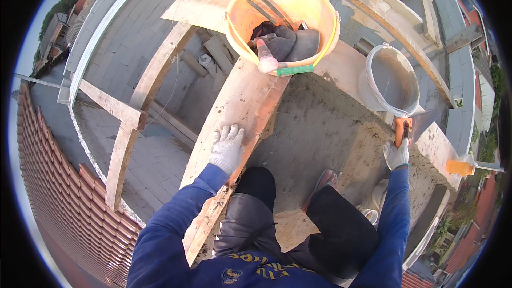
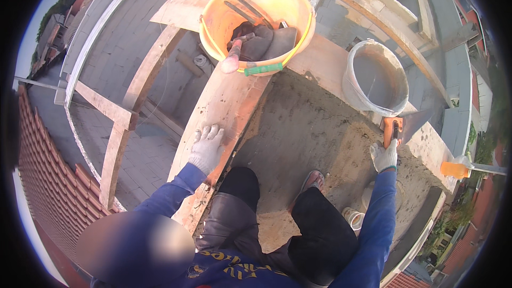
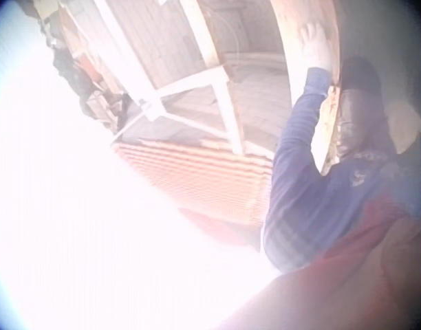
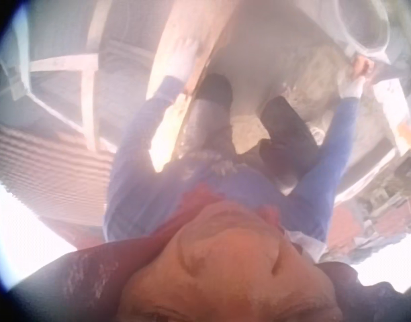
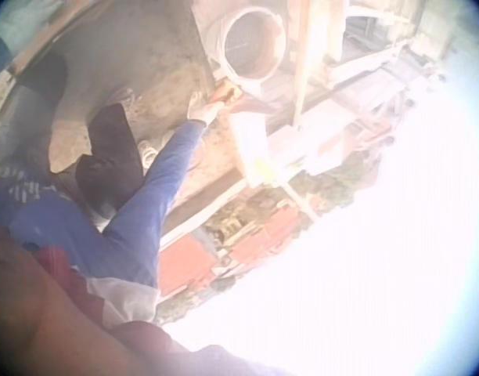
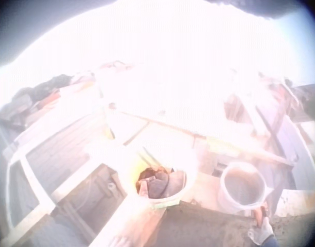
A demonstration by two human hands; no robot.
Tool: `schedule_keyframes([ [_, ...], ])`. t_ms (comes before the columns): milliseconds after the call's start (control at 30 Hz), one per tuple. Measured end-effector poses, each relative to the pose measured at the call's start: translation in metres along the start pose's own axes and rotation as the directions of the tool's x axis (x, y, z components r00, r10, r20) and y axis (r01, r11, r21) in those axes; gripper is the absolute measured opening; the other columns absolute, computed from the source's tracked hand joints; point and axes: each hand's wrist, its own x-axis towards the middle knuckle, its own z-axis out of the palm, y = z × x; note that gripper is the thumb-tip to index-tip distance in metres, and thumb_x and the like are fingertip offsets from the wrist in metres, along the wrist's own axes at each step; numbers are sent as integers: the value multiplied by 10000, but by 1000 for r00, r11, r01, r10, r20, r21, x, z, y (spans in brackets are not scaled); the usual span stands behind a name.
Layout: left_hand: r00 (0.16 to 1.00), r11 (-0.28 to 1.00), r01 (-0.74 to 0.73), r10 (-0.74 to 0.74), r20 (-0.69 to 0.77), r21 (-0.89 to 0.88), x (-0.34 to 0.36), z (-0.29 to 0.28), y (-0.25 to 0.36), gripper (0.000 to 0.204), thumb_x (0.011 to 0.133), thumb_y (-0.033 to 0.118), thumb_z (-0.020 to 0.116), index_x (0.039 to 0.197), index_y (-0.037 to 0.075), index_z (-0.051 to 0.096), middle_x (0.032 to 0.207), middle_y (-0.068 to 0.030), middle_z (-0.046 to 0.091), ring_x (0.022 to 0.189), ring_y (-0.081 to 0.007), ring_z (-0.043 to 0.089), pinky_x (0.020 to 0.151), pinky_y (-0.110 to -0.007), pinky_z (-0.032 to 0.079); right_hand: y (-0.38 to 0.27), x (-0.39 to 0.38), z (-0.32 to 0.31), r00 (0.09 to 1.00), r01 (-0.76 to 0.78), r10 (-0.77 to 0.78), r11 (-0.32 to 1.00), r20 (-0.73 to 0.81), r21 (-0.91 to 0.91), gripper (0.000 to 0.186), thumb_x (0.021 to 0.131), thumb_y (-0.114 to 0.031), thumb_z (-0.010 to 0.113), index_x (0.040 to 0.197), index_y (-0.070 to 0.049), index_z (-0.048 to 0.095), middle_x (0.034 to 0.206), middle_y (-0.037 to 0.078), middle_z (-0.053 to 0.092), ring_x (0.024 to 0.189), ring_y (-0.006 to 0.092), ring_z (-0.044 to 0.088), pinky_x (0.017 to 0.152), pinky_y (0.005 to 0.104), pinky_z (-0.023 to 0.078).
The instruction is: The person scoops cement from a bucket using a trowel and applies it to a wooden frame on a rooftop. They repeatedly smooth and spread the cement along the frame's edge, occasionally retrieving tools from a nearby bucket.
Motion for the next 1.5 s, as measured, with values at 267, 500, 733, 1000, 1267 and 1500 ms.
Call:
schedule_keyframes([
  [267,863,918,332,-388,-324,-216,46,-2,15,590,1065,314,616,1574,23,558,1704,-248,438,1622,-496,289,1342,-645,122,-21,-97,14,901,187,-253,959,-352,-212,851,1015,-745,624,1463,-25,551,994,74,568,720,191,570,570,357,506],
  [500,803,897,322,-428,-415,-303,62,27,15,542,1011,263,664,1480,-8,640,1655,-270,485,1607,-492,314,1353,-639,118,-114,-281,239,544,804,-669,242,506,-544,336,1176,-268,539,1343,-21,694,951,-13,666,809,56,604,707,267,477],
  [733,825,893,301,-420,-379,-334,68,29,17,548,969,284,722,1440,8,675,1627,-265,519,1592,-486,354,1354,-637,140,-49,-267,524,379,870,35,-354,925,-343,521,1004,-538,651,1175,-54,742,1124,230,771,1039,396,766,920,452,590],
  [1000,818,867,322,-456,-350,-379,64,23,11,506,953,237,702,1404,7,688,1566,-253,577,1557,-485,413,1339,-654,196,22,-243,616,557,709,600,-704,574,48,950,787,-529,822,1537,-3,572,1271,283,732,1158,388,761,970,444,620],
  [1267,830,863,319,-454,-325,-392,66,26,8,504,917,241,736,1373,28,708,1578,-216,566,1546,-458,416,1332,-655,205,40,-222,582,463,600,517,-781,720,175,641,946,-268,738,1551,-215,531,1424,93,658,1285,302,675,890,663,543],
  [1500,834,863,342,-461,-304,-371,67,27,9,505,936,218,703,1398,15,691,1573,-230,578,1558,-474,410,1342,-647,198,-44,-237,614,203,762,737,-533,645,369,512,999,-227,676,1510,-230,646,1078,144,800,985,375,778,838,528,605],
])
